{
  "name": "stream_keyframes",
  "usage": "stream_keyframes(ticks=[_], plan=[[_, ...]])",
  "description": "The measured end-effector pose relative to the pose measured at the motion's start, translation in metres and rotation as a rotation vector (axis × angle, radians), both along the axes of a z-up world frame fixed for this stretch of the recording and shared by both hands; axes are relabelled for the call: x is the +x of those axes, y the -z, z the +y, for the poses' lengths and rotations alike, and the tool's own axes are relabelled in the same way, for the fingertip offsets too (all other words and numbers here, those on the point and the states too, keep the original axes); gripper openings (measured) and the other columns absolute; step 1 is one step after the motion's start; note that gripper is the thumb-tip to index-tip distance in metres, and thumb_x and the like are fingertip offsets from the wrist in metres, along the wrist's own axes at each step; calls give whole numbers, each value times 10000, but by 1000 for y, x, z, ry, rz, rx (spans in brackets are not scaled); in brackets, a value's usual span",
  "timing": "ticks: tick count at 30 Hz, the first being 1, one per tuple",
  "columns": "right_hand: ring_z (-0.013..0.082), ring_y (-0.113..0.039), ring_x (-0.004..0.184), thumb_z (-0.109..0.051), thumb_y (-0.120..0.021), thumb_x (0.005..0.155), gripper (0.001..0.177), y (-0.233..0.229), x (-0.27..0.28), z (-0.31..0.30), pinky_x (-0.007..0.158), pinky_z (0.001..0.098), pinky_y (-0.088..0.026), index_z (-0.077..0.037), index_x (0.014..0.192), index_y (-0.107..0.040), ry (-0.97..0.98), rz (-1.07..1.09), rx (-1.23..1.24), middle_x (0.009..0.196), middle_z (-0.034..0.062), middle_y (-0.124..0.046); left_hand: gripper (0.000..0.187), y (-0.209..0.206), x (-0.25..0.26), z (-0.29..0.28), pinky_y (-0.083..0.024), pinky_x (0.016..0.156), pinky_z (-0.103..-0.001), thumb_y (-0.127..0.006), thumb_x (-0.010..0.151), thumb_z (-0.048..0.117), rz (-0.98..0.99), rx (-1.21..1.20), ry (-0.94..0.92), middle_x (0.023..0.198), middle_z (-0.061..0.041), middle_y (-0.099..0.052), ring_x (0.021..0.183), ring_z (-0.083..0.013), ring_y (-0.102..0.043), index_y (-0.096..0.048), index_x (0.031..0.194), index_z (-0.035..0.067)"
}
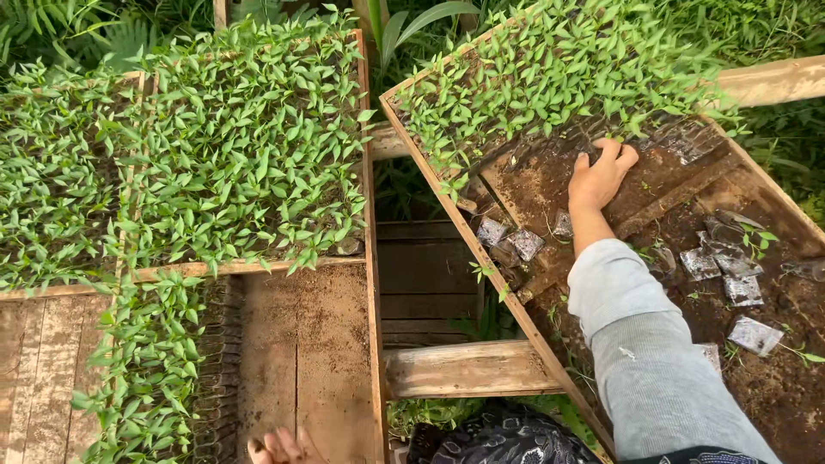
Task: The person picks up small seedlings from a wooden tray filled with soil and places them into an adjacent empty wooden tray. The person handles the seedlings by hand, carefully arranging them in rows within the new tray.
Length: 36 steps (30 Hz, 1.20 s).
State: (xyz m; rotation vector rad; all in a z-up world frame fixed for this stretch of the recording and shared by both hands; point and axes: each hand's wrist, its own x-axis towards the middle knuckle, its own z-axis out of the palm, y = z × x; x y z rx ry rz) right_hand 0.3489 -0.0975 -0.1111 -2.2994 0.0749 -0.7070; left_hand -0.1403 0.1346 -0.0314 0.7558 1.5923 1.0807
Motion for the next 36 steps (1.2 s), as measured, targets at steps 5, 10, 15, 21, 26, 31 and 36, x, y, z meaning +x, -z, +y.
stream_keyframes(ticks=[5,10,15,21,26,31,36], plan=[[360,-509,770,49,-621,764,171,3,7,-15,719,412,-394,-70,853,-536,-105,-71,-7,1014,132,-352,539,-79,85,-40,-334,985,-423,-273,824,204,-299,-41,278,1379,-175,-297,1239,-319,-354,-228,1350,94],[353,-469,898,-65,-552,855,74,-26,-19,-34,707,430,-358,-97,914,-522,-343,145,35,1089,131,-356,486,-92,158,-75,-376,980,-411,-382,816,213,-479,-218,961,1370,-107,-408,1207,-257,-449,-387,1286,85],[356,-465,1041,-148,-540,845,87,-100,-101,-47,803,437,-401,-119,926,-533,-734,292,3,1126,138,-405,570,-72,227,-106,-327,991,-441,-407,840,206,-585,-457,1433,1411,-183,-173,1267,-372,-223,-215,1375,173],[370,-554,1009,-142,-597,789,116,-135,-171,-59,838,468,-449,-167,902,-611,-976,521,49,1114,117,-486,567,-5,234,-135,-441,899,-456,-418,837,20,-1032,-784,1378,1228,-241,-455,1089,-340,-498,-282,1377,127],[342,-574,997,-120,-528,827,284,-162,-187,-49,824,482,-460,-183,1103,-543,-1002,569,-13,1101,125,-520,521,-13,214,-131,-431,928,-457,-428,825,-27,-915,-803,1322,1195,-264,-480,1061,-357,-527,-341,1331,62],[307,-619,906,-176,-452,879,201,-154,-184,-37,756,436,-512,-188,1071,-512,-1079,463,-373,951,101,-614,487,5,205,-125,-424,945,-433,-426,825,-18,-825,-698,1422,1175,-234,-481,1066,-319,-527,-380,1299,87],[296,-627,875,-161,-470,878,158,-148,-187,-35,694,414,-541,-160,1026,-526,-1044,515,-256,919,95,-630,451,-14,195,-113,-442,928,-427,-427,805,-2,-820,-689,1311,1158,-237,-505,1061,-322,-532,-439,1249,82]])
